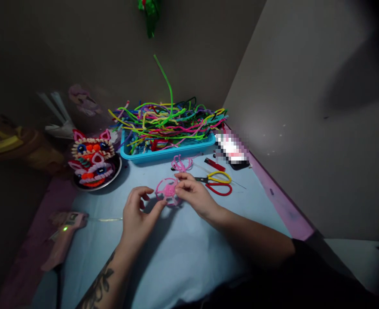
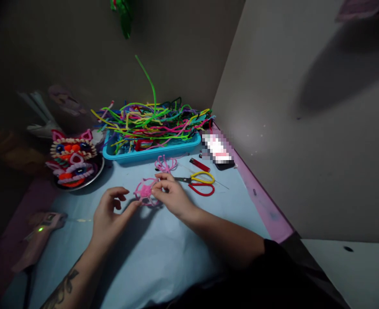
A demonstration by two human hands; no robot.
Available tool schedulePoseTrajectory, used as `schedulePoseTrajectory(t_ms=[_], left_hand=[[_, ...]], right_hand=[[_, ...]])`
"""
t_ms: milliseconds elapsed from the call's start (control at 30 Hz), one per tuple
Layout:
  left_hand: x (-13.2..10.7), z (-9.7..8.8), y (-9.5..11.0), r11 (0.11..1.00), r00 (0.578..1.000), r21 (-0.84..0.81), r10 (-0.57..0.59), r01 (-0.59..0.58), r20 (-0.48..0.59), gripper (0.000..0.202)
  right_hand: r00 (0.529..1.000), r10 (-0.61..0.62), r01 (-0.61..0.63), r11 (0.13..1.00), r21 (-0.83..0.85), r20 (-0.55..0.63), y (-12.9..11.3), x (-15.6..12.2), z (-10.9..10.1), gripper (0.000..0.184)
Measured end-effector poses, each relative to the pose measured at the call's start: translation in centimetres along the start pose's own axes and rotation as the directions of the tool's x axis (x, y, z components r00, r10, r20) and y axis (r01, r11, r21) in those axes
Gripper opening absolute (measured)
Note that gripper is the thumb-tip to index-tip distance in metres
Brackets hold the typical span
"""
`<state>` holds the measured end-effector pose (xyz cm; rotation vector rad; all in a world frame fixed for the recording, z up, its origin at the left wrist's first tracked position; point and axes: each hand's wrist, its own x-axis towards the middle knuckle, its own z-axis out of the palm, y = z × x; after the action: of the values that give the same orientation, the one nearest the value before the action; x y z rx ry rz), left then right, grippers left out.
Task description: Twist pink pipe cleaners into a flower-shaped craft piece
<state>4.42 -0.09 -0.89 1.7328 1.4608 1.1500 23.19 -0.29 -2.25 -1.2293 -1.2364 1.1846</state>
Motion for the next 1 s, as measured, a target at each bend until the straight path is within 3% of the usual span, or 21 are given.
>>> schedulePoseTrajectory(t_ms=[67,100,233,600,900,1000], left_hand=[[-0.2,0.2,0.0,0.998,0.999,-0.063,0.004,-0.006,-0.035,0.041],[-0.2,0.3,0.0,0.992,1.000,-0.122,-0.014,0.014,-0.003,0.044],[-0.5,0.6,0.3,0.931,0.965,-0.309,-0.123,0.192,0.230,0.045],[-0.3,0.6,1.0,0.785,0.907,-0.468,-0.283,0.406,0.313,0.052],[-0.3,0.5,1.2,0.773,0.889,-0.455,-0.312,0.442,0.334,0.053],[-0.2,0.5,1.1,0.765,0.887,-0.465,-0.310,0.446,0.341,0.054]], right_hand=[[0.996,-0.087,0.086,0.985,-0.149,-0.001,-0.2,-0.3,0.1,0.011],[0.991,-0.132,0.129,0.969,-0.213,-0.001,-0.4,-0.5,0.1,0.010],[0.974,-0.224,0.219,0.921,-0.322,0.020,-0.6,-1.0,0.3,0.008],[0.972,-0.234,0.218,0.934,-0.282,-0.026,-0.8,-1.1,0.4,0.008],[0.990,-0.141,0.139,0.962,-0.236,0.010,-0.5,-0.8,0.4,0.004],[0.983,-0.182,0.168,0.950,-0.263,-0.029,-0.5,-0.9,0.5,0.005]])
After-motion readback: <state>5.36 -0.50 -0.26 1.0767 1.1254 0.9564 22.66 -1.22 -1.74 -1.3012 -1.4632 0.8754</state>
